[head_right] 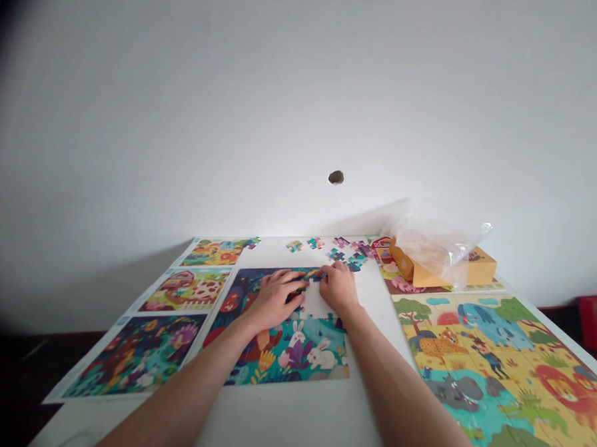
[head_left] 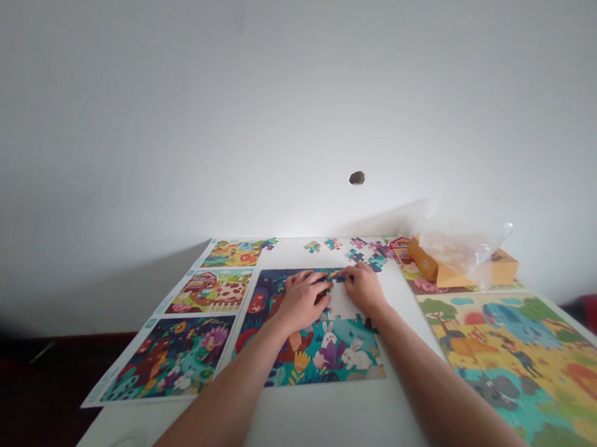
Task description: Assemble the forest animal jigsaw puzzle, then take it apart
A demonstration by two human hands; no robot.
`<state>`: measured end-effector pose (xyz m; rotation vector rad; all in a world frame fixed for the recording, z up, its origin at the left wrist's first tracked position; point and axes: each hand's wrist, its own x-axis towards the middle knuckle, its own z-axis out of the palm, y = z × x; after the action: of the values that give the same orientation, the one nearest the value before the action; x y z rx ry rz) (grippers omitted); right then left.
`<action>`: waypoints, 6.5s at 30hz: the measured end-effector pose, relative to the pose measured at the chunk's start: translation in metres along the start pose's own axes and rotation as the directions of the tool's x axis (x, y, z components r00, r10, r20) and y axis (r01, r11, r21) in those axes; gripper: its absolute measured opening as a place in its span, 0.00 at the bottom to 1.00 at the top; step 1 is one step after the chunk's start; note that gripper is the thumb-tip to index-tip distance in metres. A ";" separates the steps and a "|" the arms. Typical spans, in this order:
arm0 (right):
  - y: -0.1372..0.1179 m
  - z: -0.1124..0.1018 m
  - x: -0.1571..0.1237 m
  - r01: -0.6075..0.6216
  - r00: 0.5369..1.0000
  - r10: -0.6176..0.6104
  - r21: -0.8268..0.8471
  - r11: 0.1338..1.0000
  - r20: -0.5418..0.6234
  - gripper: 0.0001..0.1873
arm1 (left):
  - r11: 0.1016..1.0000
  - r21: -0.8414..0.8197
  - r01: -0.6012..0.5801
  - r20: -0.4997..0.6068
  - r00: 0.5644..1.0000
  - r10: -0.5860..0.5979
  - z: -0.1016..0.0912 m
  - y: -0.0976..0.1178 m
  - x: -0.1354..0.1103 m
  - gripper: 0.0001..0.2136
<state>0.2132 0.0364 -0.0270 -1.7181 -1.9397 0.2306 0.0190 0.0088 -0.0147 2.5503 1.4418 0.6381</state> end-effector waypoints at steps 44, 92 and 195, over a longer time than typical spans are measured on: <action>0.024 -0.011 0.005 -0.363 0.921 0.347 -0.062 0.930 -0.180 0.25 | 1.000 -0.014 -0.004 -0.018 1.000 0.004 0.004 -0.004 -0.001 0.12; -0.015 -0.015 -0.010 0.234 0.963 -0.151 0.405 0.884 -0.225 0.15 | 0.913 -0.407 -0.040 -0.228 0.972 -0.059 0.001 -0.003 0.006 0.13; 0.027 -0.017 0.009 0.189 0.782 0.391 0.782 0.594 -0.486 0.20 | 0.773 -0.631 0.060 -0.215 0.945 -0.248 0.008 -0.007 0.008 0.08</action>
<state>0.2448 0.0460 -0.0228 -1.0582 -0.9546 0.4429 0.0203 0.0200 -0.0221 1.8546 1.2198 1.2546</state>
